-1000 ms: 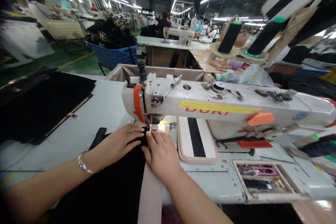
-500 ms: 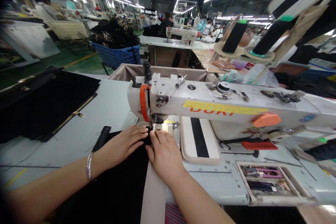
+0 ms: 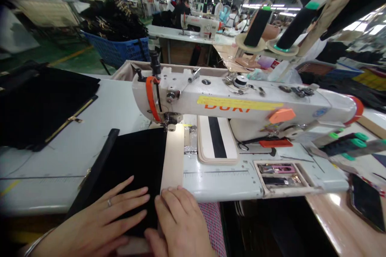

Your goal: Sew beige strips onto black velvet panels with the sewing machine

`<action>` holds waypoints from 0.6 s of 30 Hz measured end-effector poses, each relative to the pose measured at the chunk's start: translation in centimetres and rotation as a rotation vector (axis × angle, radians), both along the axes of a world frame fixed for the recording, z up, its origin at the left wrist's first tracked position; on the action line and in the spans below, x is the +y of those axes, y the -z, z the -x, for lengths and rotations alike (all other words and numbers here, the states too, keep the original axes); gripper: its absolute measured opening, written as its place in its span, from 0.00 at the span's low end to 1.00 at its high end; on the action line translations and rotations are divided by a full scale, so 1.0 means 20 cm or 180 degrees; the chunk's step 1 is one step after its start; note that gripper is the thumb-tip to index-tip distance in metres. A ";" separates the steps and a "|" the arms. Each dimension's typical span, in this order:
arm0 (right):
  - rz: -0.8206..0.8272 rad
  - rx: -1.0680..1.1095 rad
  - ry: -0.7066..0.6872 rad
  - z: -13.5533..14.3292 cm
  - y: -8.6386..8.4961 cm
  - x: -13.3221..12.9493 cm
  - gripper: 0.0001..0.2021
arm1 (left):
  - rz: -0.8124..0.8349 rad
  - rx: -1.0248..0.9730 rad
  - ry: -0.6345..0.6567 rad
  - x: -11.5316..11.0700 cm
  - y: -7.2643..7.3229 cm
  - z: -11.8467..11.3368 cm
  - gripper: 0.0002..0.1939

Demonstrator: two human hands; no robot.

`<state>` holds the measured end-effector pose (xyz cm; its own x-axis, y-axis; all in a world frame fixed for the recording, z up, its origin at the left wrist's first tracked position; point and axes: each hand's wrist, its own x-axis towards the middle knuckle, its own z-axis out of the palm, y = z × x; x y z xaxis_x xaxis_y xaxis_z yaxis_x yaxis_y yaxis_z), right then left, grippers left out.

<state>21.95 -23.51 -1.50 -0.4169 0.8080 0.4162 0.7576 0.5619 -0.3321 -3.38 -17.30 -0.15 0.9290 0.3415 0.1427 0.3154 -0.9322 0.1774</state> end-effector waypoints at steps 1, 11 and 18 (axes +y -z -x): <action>-0.0020 -0.0008 -0.0040 0.00 0.00 -0.02 0.24 | -0.0070 -0.0076 0.0004 -0.02 0.01 0.00 0.21; -0.0584 -0.0176 -0.0009 0.02 0.12 -0.06 0.23 | -0.0103 -0.0091 -0.0112 0.03 -0.08 -0.05 0.21; -0.1039 -0.0029 0.0150 0.07 0.13 -0.02 0.16 | -0.0491 0.0214 -0.0561 0.22 0.00 -0.15 0.28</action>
